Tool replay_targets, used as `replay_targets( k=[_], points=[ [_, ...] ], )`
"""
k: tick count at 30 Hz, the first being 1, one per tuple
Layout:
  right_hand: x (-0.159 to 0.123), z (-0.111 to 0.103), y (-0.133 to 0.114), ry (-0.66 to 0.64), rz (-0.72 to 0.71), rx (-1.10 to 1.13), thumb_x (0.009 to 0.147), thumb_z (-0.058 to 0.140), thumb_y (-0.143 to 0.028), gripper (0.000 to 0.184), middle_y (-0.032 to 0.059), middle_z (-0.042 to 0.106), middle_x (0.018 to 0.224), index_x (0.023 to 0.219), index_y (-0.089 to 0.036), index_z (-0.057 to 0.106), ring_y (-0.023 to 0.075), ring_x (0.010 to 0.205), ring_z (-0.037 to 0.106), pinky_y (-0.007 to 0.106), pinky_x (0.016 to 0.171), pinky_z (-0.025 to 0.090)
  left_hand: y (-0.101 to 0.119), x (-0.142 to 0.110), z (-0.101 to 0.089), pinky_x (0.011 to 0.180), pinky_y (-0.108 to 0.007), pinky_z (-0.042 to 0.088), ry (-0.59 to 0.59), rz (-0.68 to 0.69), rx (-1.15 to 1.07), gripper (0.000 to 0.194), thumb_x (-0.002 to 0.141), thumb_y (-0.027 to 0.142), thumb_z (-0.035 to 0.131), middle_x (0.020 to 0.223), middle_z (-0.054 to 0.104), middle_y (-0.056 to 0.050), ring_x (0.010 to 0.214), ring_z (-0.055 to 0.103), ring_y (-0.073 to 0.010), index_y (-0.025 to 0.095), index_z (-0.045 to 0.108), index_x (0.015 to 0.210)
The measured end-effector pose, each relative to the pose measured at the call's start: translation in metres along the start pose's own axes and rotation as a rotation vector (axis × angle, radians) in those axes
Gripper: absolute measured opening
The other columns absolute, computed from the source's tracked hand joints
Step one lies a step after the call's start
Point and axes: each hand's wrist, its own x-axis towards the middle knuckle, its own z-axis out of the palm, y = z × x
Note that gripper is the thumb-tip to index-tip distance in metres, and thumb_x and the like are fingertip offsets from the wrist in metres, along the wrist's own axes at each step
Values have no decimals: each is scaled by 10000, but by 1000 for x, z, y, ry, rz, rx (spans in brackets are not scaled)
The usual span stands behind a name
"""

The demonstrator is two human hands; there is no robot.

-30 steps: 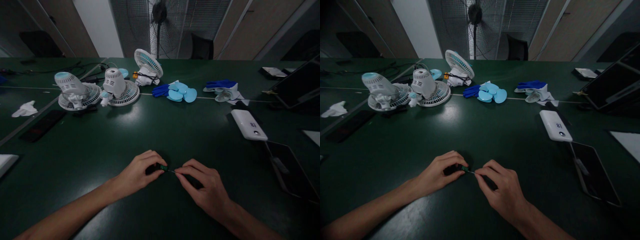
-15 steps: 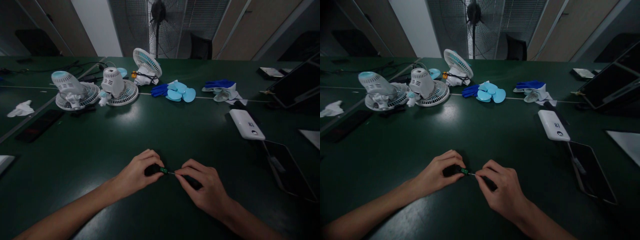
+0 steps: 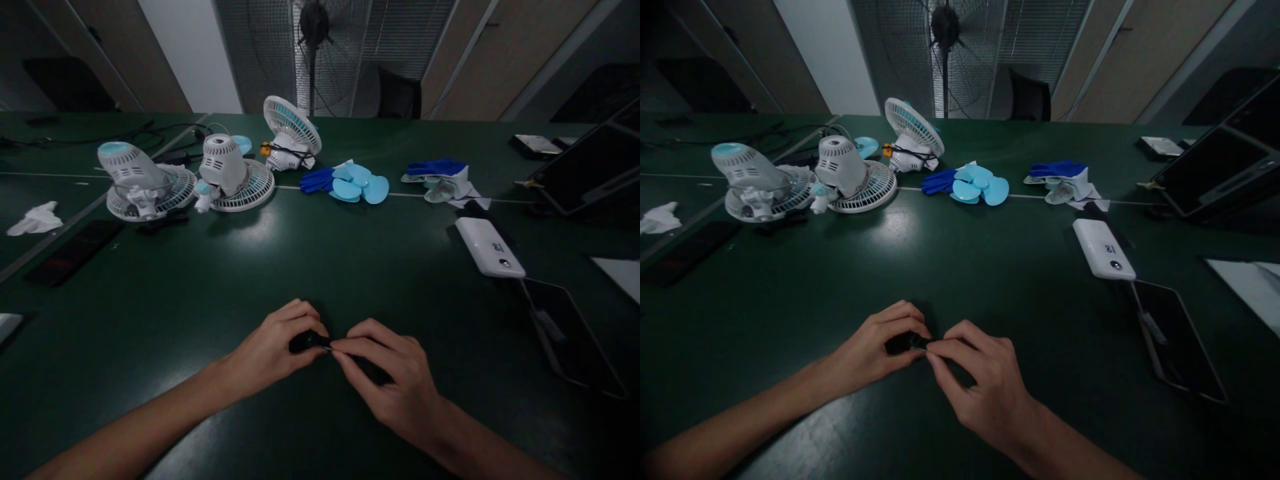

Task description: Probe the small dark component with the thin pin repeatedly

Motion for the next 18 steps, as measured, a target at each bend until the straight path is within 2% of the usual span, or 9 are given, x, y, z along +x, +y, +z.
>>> replay_targets(
  k=[8, 12, 15, 18],
  points=[
    [-9, -7, 17, -14, 63, -53, 974, 632, -157, 168, 38, 715, 916, 1040, -223, 772, 143, 723, 708, 261, 623, 544, 5, -4, -3, 948, -350, 486, -57, -9, 46, 190, 980, 238, 659, 1174, 624, -63, 1107, 575, -206, 232, 662, 1169],
    [-8, -8, 17, -21, 61, -48, 981, 625, -170, 165, 41, 716, 917, 1031, -220, 775, 144, 737, 709, 259, 638, 558, 6, -14, -8, 1012, -354, 482, -101, -20, 93, 236, 1035, 219, 564, 1238, 608, -70, 1170, 563, -202, 258, 640, 1255],
    [-6, -9, 16, -30, 79, -32, 984, 622, -176, 163, 42, 717, 923, 1022, -217, 774, 143, 740, 708, 254, 646, 570, -6, -25, -21, 1009, -338, 504, -93, -45, 126, 266, 1069, 243, 493, 1242, 618, -75, 1166, 585, -195, 272, 643, 1286],
    [-6, -10, 15, -43, 102, -4, 989, 620, -186, 157, 46, 717, 929, 1025, -209, 771, 143, 738, 707, 252, 642, 579, -32, -42, -51, 1035, -344, 513, 0, -130, 211, 287, 1068, 302, 495, 1281, 621, -75, 1193, 602, -204, 290, 658, 1303]
  ],
)
